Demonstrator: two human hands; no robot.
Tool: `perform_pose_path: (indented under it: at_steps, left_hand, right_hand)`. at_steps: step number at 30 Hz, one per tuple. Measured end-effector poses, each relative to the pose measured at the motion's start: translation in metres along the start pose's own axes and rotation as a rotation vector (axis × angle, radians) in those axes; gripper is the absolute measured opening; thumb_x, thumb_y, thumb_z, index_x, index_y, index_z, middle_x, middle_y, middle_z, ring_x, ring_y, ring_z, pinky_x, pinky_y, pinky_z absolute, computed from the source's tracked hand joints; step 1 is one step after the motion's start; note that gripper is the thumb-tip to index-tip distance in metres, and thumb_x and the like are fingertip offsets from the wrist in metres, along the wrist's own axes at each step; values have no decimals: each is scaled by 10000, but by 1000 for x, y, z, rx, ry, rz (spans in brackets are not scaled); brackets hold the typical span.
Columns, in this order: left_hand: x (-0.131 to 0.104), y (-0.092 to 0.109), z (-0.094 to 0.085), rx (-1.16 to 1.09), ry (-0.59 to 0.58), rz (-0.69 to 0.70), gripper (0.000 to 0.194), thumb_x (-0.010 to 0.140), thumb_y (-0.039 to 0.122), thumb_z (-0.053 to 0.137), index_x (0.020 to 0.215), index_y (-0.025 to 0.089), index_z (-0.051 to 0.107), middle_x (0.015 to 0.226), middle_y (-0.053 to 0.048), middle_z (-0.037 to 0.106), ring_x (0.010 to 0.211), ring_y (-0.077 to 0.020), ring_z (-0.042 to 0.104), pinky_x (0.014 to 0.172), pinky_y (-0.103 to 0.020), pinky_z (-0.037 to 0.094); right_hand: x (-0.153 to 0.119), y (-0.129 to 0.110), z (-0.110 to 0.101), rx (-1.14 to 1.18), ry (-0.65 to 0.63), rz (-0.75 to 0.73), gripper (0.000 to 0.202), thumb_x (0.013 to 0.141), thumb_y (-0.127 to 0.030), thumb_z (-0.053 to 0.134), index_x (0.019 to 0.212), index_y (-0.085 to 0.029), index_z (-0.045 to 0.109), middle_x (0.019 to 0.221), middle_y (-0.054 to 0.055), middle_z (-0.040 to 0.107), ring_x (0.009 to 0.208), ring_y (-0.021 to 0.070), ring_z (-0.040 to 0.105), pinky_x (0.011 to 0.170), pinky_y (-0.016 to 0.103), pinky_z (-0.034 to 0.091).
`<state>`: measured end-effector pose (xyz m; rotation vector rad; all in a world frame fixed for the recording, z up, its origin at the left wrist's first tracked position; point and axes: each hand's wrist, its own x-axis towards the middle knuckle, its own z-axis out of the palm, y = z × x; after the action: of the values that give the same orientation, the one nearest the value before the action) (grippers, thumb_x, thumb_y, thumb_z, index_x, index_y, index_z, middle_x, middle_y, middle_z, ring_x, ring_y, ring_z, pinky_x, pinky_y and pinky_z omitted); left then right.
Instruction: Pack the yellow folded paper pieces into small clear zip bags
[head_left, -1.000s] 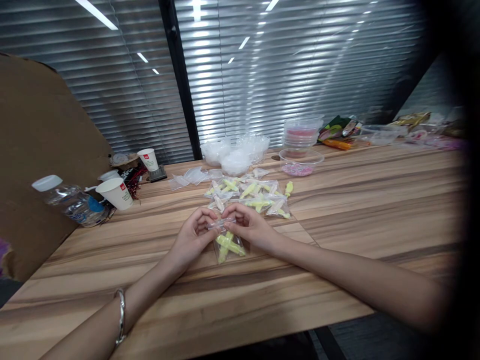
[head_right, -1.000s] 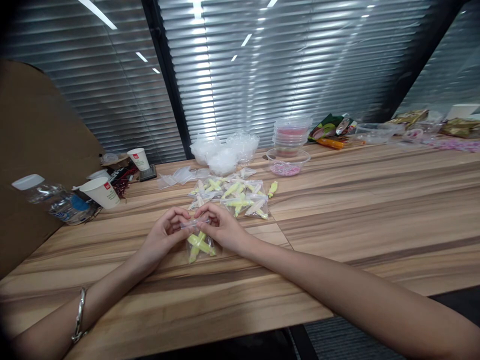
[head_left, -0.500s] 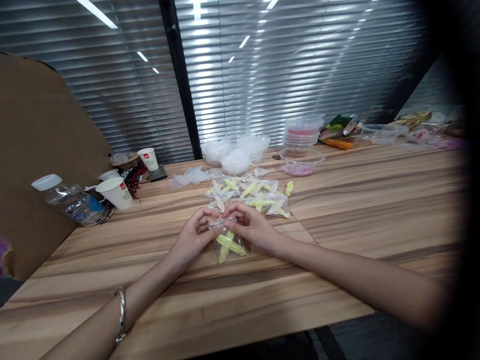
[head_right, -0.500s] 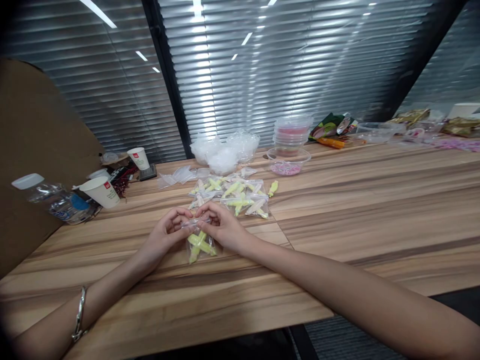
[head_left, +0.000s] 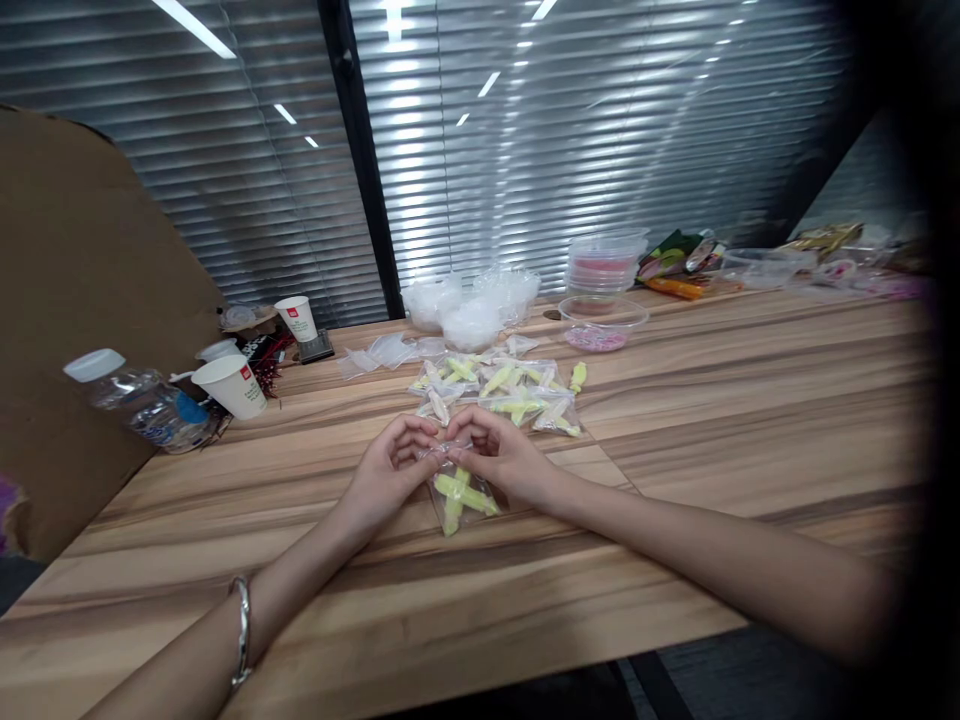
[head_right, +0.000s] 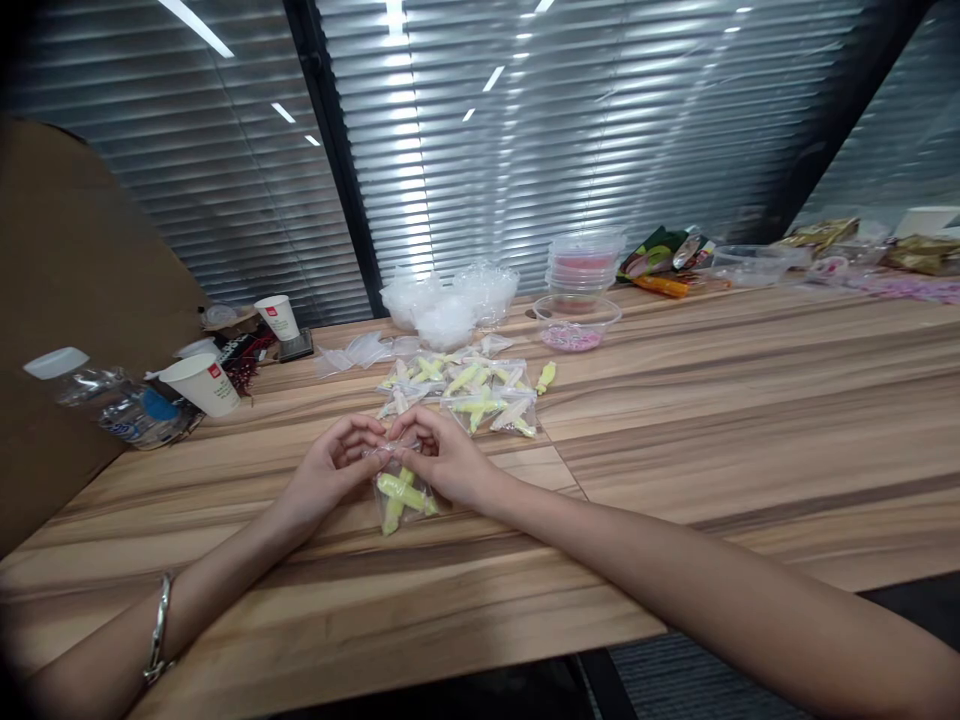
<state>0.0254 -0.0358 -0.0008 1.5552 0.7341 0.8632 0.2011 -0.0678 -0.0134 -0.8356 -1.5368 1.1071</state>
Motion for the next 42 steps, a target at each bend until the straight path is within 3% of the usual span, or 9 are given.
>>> perform_pose_path:
  at_steps: [33, 42]
  left_hand:
    - [-1, 0, -1, 21, -28, 28, 247, 749, 226, 673, 914, 170, 498, 904, -19, 557, 824, -119, 561, 763, -250, 461]
    - [0, 0, 0, 44, 32, 55, 240, 740, 230, 673, 898, 167, 503, 852, -13, 554, 804, -115, 534, 730, -224, 443]
  right_hand:
    - [-1, 0, 1, 8, -2, 32, 149, 789, -257, 617, 886, -185, 531, 792, -13, 518, 657, 93, 476, 597, 219, 377]
    - [2, 7, -1, 125, -37, 79, 279, 783, -272, 630, 1017, -203, 497, 742, -19, 566, 680, 111, 535, 632, 230, 408]
